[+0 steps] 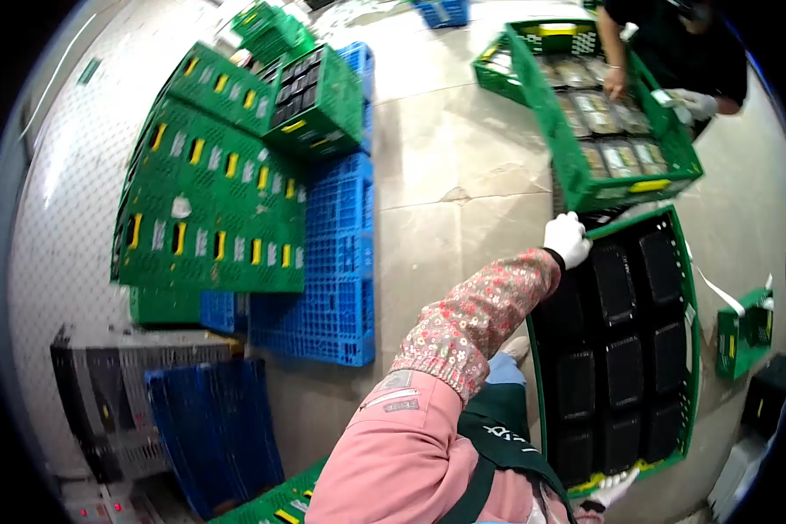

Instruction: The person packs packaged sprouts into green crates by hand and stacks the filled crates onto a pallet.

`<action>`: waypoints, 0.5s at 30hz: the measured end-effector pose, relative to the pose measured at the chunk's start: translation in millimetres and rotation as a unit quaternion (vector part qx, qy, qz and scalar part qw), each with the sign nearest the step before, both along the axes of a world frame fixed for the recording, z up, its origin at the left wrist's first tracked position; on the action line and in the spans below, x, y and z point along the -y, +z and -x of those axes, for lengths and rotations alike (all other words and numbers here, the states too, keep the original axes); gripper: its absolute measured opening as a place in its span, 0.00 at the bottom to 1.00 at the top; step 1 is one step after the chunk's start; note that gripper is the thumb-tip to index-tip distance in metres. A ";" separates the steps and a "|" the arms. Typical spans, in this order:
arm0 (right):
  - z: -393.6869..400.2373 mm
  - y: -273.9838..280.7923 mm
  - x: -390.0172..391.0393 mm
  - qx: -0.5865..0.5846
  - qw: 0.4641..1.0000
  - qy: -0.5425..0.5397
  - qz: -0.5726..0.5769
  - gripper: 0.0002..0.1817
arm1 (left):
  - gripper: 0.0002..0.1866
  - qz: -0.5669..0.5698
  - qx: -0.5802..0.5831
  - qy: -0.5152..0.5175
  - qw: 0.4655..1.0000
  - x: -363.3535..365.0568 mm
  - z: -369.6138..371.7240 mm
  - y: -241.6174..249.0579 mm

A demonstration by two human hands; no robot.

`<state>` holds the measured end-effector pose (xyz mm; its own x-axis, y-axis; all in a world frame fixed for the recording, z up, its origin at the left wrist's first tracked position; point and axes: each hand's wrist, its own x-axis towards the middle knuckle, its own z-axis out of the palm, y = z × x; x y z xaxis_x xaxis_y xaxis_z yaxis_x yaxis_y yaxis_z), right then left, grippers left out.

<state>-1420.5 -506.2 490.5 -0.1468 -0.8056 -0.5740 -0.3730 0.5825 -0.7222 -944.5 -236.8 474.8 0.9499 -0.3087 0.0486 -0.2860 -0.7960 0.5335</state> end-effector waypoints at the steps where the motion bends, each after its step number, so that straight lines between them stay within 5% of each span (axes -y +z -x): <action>1: 1.6 17.1 -6.3 -0.017 1.000 0.019 0.005 0.23 | 0.14 0.006 -0.008 0.006 1.000 -25.6 16.5 -0.2; 4: -44.5 122.9 -86.7 0.013 0.996 0.093 0.008 0.24 | 0.13 0.025 -0.031 0.057 0.998 -114.1 73.5 5.3; 7: 6.0 101.3 -93.0 0.004 0.944 0.303 0.130 0.22 | 0.15 0.048 -0.095 0.130 0.986 -212.5 140.5 19.7; 11: -14.0 111.4 -160.8 0.058 0.954 0.293 0.023 0.19 | 0.16 0.105 -0.113 0.282 0.947 -352.8 234.2 6.9; 15: -37.3 96.4 -224.1 0.077 0.930 0.355 -0.066 0.27 | 0.17 0.087 -0.088 0.389 0.913 -493.3 336.2 10.3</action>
<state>-1383.2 -282.1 586.9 0.4861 -0.5899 -0.6447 -0.5955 0.3164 -0.7385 -1280.6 256.5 485.1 0.8765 0.4602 -0.1412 0.4316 -0.6213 0.6540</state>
